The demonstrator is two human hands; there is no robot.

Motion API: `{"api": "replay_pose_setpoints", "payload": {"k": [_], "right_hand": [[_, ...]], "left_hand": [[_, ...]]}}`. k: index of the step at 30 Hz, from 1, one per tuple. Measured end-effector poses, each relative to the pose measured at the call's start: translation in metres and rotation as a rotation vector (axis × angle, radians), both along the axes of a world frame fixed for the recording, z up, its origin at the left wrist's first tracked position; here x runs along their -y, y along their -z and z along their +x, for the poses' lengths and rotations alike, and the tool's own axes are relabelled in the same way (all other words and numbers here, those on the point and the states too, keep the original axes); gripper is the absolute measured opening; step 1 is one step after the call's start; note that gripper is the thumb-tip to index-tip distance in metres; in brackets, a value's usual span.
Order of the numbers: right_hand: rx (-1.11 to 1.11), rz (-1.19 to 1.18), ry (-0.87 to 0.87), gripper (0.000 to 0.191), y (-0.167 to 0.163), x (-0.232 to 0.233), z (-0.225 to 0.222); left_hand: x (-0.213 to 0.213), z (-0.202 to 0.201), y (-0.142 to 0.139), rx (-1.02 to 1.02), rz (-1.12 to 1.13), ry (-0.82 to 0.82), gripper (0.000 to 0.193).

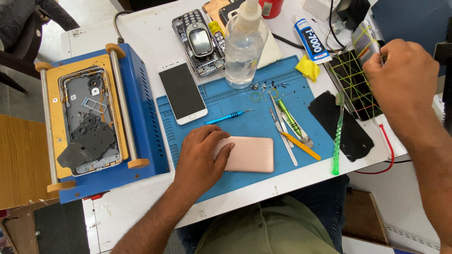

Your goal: The person fits the back cover onto a disassembled smartphone after battery work, pressing the edges to seat it. They then wrap rubber bands around the phone in a crisscross pattern, turning the phone over to secure both sides, and set it on the work mat.

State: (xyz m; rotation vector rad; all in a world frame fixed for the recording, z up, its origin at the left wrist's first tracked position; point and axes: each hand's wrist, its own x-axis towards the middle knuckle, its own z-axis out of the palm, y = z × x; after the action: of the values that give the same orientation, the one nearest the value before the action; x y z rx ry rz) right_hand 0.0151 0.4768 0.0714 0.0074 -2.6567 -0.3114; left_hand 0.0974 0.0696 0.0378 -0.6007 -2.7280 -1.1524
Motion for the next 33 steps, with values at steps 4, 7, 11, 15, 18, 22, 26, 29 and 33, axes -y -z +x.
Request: {"api": "replay_pose_setpoints", "payload": {"k": [4,7,11,15,18,22,26,29,33], "right_hand": [[-0.021,-0.453,-0.004,0.015,-0.028,0.028,0.02],[0.089,-0.741,0.049,0.011,-0.038,0.064,0.057],[0.236,-1.223,-0.086,0.019,-0.026,0.131,0.101],[0.452,-1.384,-0.172,0.023,-0.014,0.186,0.111],[0.578,-1.394,-0.251,0.027,-0.013,0.209,0.111],[0.326,-1.169,-0.514,0.025,-0.015,0.218,0.099],[0.15,-0.973,-0.569,0.031,-0.018,0.215,0.075],[0.146,-0.901,-0.645,0.026,-0.023,0.208,0.064],[0.149,-0.865,-0.671,0.02,-0.023,0.205,0.06]], "left_hand": [[0.001,0.001,-0.006,0.014,0.043,0.039,0.018],[0.003,0.006,-0.01,0.116,0.169,0.139,0.03],[-0.001,0.013,-0.009,0.405,0.684,0.276,0.08],[-0.006,0.012,-0.004,0.645,0.881,0.365,0.107],[-0.001,0.002,0.002,0.753,0.936,0.356,0.111],[0.011,-0.005,0.008,0.89,0.896,0.33,0.101],[0.018,-0.004,0.007,0.795,0.902,0.427,0.086],[0.018,-0.004,0.004,0.757,0.942,0.418,0.08],[0.019,-0.006,0.003,0.691,0.914,0.43,0.075]]}}
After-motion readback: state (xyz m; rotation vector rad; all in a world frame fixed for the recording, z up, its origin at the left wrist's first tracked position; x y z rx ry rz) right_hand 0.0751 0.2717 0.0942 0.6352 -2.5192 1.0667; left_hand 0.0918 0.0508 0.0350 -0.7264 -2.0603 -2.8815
